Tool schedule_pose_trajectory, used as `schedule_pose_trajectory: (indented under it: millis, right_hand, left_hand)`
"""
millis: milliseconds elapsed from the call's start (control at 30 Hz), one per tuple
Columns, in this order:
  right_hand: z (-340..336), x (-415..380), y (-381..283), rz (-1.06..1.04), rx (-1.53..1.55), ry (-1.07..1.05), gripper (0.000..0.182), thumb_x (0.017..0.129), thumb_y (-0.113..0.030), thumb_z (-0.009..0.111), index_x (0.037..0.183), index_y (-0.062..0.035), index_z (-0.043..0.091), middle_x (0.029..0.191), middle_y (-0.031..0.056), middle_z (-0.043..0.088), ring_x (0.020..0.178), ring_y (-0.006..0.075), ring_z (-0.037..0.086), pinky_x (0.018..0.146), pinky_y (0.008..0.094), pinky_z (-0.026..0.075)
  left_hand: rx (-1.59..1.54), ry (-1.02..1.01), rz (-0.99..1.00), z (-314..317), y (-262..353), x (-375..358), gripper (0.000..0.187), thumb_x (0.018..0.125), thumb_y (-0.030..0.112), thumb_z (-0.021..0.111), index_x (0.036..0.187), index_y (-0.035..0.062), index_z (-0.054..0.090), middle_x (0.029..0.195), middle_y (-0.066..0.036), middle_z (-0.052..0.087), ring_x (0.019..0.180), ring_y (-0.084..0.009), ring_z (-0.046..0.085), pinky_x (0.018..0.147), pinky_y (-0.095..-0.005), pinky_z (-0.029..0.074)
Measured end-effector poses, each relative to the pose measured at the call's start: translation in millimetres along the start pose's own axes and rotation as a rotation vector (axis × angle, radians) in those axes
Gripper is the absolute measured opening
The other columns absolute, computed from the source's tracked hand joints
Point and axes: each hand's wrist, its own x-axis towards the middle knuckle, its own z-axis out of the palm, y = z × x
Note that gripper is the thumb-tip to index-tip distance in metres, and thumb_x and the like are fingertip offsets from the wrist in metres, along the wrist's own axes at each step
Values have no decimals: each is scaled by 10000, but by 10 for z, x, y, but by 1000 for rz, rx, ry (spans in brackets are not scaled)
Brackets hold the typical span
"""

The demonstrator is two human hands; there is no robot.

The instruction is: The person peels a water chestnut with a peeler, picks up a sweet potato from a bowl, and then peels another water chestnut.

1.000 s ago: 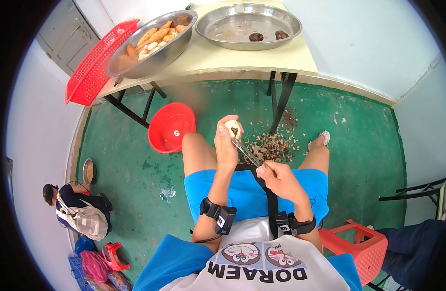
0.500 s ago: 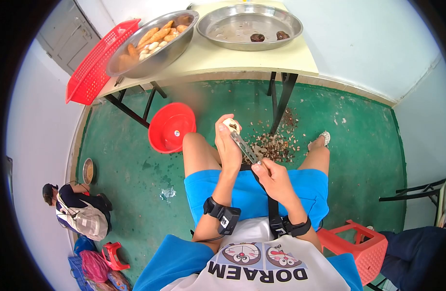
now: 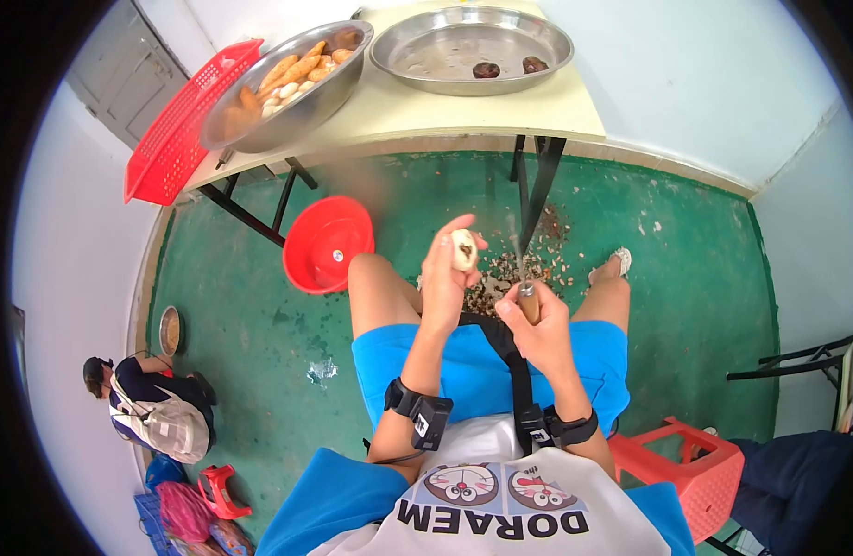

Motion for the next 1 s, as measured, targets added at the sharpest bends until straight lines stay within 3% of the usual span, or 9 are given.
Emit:
schedule_pose_trajectory:
  millis: [133,267,367,467,633,700,867,933,1000]
  right_hand:
    - [75,40,12,-135,179,225,314,710,-136,704,933,-17,518,733,-10,508,623,37,454,534,175,392]
    - [42,87,96,-117,78,255,359,695,-142,718,951,-3,508,789,16,557,692,44,515,592,190,441]
    - [-4,93,99,-92,120,211,311,718,-147,699,918,3,516,779,39,574,683,46,531,561,198,457]
    - [-73,102,99,1,225,148,256,746,-148,672,889,7,528,720,42,573,653,46,530,515,198,451]
    - [-20,111,66,-19,276,217,173,776,-120,633,858,9,552,639,13,556,606,37,506,488,192,420]
    - [-43,151,197,-36,78,391,131,776,-88,620,856,1,567,658,-2,557,599,37,490,509,191,407]
    - [-160,215,273,-24,57,503,138,775,-85,611,878,1,578,674,-8,551,612,35,474,539,196,401]
    - [-161,245,284,-177,-103,577,183,777,-129,616,893,6,574,668,-7,542,595,43,463,533,201,394]
    - [-167,208,247,-117,-81,478,194,781,-157,612,885,4,575,647,-8,528,580,48,449,523,204,384]
  left_hand:
    - [147,-103,-121,159,-119,-101,387,924,276,285,1147,17,467,946,-50,525,764,-84,490,597,-205,419]
    - [182,-195,-127,200,-260,-143,389,915,300,347,1104,-6,494,938,-69,548,791,-109,528,588,-231,442]
    - [69,-218,-268,206,-186,-153,415,915,324,341,1117,-9,486,855,-61,574,621,-90,504,486,-215,398]
    - [-54,-232,-380,186,-110,-139,429,916,338,338,1123,-10,479,854,-65,570,570,-75,456,456,-209,366]
    - [55,-200,-368,207,-148,-135,414,924,312,320,1128,-16,468,829,-68,563,546,-77,429,458,-210,365]
    - [47,-183,-386,203,-151,-131,402,928,292,313,1129,-21,464,815,-71,560,544,-81,431,466,-212,373]
    - [-153,-49,-436,182,-135,-103,391,927,288,319,1108,-25,469,826,-83,555,586,-103,454,492,-243,393]
    - [-158,-32,-438,158,-136,-97,394,926,297,322,1094,-26,471,813,-85,556,578,-102,453,487,-244,387]
    - [-162,-15,-439,119,-130,-84,397,925,306,324,1081,-27,474,800,-88,556,569,-101,451,481,-244,381]
